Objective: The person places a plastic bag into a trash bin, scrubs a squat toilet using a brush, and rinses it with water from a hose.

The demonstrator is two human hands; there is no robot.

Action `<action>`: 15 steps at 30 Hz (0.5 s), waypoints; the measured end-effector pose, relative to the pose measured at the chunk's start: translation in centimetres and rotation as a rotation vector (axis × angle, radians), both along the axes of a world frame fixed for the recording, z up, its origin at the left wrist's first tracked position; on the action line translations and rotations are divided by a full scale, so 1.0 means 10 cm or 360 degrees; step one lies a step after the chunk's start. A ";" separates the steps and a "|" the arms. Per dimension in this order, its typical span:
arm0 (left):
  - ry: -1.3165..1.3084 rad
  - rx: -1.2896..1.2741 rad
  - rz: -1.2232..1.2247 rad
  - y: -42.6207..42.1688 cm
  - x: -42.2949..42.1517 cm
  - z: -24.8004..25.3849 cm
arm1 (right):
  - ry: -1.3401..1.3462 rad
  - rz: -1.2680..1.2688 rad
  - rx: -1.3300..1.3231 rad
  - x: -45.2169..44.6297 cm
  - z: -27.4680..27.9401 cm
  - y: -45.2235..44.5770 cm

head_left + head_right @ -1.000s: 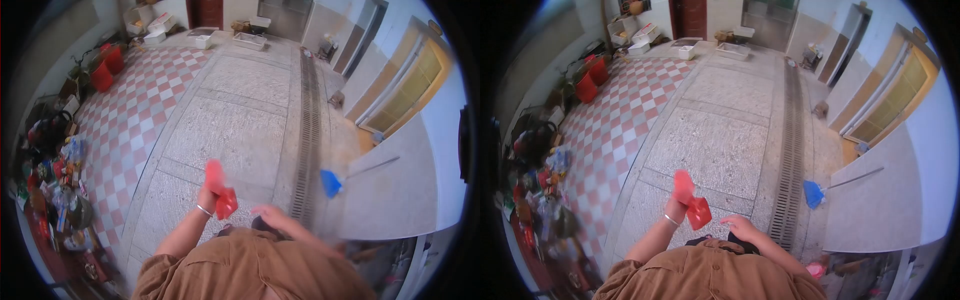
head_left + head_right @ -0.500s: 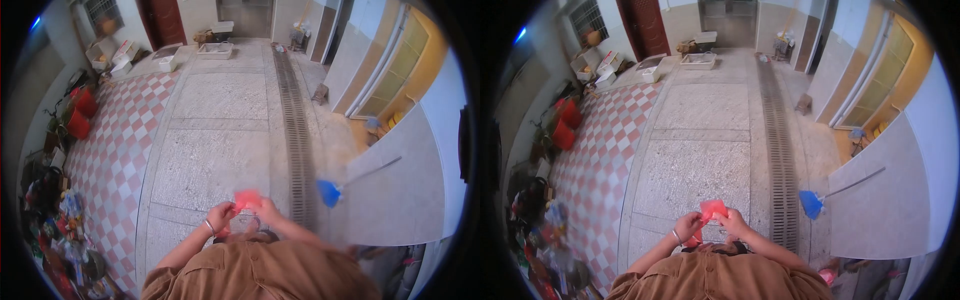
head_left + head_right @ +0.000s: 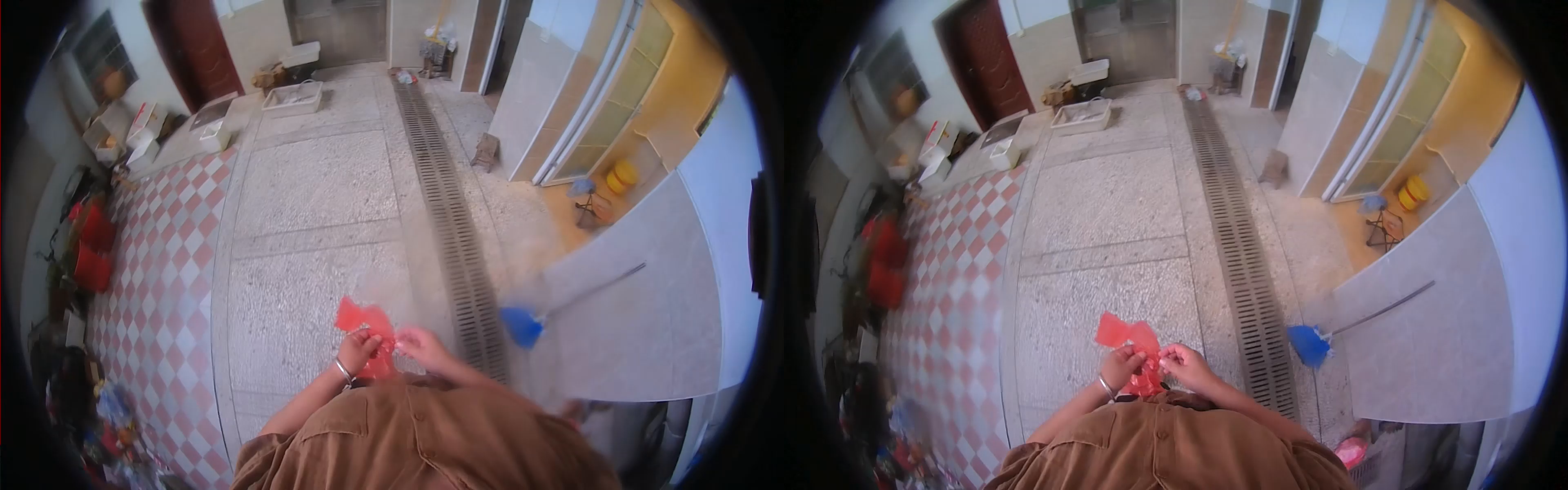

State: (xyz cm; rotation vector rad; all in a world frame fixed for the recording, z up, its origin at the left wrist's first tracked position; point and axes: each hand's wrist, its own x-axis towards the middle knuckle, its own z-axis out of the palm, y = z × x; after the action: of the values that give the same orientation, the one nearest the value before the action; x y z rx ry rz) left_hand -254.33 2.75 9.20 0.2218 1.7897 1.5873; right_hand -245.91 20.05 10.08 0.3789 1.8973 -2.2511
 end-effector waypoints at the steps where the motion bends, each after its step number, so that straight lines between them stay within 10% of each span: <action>1: 0.0061 -0.0057 -0.0069 0.12 -0.16 0.04 | 0.0013 -0.0025 0.0036 -0.16 0.00 0.08; 15: -0.0747 0.0043 -0.0644 2.33 -1.79 0.10 | 0.0006 -0.0555 0.0083 -1.29 -0.13 1.76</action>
State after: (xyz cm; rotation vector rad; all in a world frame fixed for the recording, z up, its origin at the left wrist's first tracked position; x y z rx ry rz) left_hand -272.27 26.06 10.16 0.1902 1.2683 1.2473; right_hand -258.76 37.63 8.76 0.7681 2.0276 -2.4106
